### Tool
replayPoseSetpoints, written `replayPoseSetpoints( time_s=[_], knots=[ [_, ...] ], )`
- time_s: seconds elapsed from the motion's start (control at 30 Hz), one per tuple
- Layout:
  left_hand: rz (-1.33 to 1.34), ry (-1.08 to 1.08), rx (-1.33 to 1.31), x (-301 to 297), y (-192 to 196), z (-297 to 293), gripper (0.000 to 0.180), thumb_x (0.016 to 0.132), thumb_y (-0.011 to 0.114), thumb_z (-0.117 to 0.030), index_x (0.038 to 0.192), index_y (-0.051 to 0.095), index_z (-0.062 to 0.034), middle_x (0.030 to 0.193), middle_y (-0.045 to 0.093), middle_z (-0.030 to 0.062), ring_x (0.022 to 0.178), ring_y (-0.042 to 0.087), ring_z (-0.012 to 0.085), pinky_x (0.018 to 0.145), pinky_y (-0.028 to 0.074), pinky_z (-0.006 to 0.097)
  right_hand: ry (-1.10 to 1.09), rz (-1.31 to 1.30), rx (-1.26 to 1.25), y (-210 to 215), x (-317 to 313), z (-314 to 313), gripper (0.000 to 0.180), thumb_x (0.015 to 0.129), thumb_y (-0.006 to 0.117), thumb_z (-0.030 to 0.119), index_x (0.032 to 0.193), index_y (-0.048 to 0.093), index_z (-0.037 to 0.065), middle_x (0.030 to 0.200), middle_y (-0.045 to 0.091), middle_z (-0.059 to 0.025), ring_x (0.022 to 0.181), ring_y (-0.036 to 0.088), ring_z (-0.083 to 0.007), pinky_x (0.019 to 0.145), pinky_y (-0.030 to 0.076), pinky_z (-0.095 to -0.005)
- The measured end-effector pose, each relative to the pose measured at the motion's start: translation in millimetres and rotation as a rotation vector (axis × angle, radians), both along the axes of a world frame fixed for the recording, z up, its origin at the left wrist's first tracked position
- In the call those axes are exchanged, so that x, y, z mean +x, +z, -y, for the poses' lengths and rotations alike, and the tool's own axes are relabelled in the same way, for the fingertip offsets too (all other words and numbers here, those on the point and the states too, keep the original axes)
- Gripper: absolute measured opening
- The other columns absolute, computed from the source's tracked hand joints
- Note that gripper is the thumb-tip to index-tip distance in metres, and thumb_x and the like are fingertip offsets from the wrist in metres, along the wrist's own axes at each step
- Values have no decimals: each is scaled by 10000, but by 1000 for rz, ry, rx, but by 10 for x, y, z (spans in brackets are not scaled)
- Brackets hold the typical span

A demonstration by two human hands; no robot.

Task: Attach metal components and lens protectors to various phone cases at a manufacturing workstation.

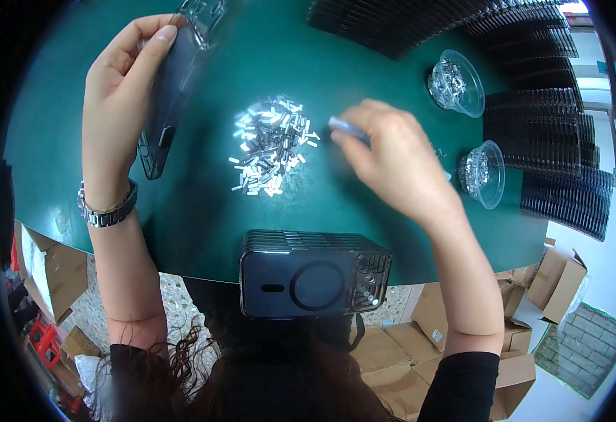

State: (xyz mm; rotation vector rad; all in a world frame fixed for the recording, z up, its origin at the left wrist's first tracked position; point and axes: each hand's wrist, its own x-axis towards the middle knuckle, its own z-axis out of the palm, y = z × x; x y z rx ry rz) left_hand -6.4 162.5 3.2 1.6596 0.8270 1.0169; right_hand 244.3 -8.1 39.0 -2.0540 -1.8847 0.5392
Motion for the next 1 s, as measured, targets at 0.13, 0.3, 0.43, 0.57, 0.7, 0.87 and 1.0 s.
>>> replayPoseSetpoints(
  time_s=[0.13,0.3,0.43,0.57,0.7,0.87,1.0],
  knots=[
    [120,54,74,207,199,240,156,1048,615,-83,1132,664,39,920,686,22,816,621,58,714,487,209,6,-13,-11,-145,-109,26,150,917,748,60,1011,749,-57,918,706,-153,827,693,-285,747,532,-378],
    [-24,57,148,288,187,368,131,1057,609,-62,1134,681,17,903,689,12,815,603,41,730,479,197,-4,82,16,-179,-228,23,149,924,701,122,975,735,-14,1015,700,-195,899,693,-426,822,541,-522],
    [-77,-57,224,164,1,189,191,1059,643,-184,1152,696,-25,957,694,-17,877,628,50,794,513,216,-21,127,12,-180,-275,35,148,922,697,112,973,718,-25,1016,701,-196,899,694,-433,816,542,-529],
    [-152,-25,248,155,-12,188,172,1030,663,-183,1082,672,-20,921,678,-10,868,619,62,792,511,239,-77,39,-4,-196,-229,11,155,921,694,109,985,708,-32,998,696,-194,894,688,-435,809,536,-526],
    [-142,-27,231,172,-12,182,178,1023,668,-191,1072,668,-19,905,680,11,856,629,88,791,517,260,-70,13,-10,-171,-234,29,155,926,688,111,998,701,-26,996,689,-196,913,683,-434,813,531,-520],
    [-207,30,301,167,37,205,188,1007,673,-191,1075,671,-16,908,707,81,848,667,162,805,534,303,-4,50,-24,-152,-239,-13,153,931,681,113,1006,688,-20,1021,682,-199,940,678,-435,820,531,-520],
    [-269,-11,294,101,130,267,185,1011,653,-170,1095,676,-7,931,731,123,854,701,228,812,546,331,51,66,-32,-175,-253,-43,160,929,670,110,1027,689,-16,1033,677,-216,959,670,-447,830,527,-534]
  ],
)
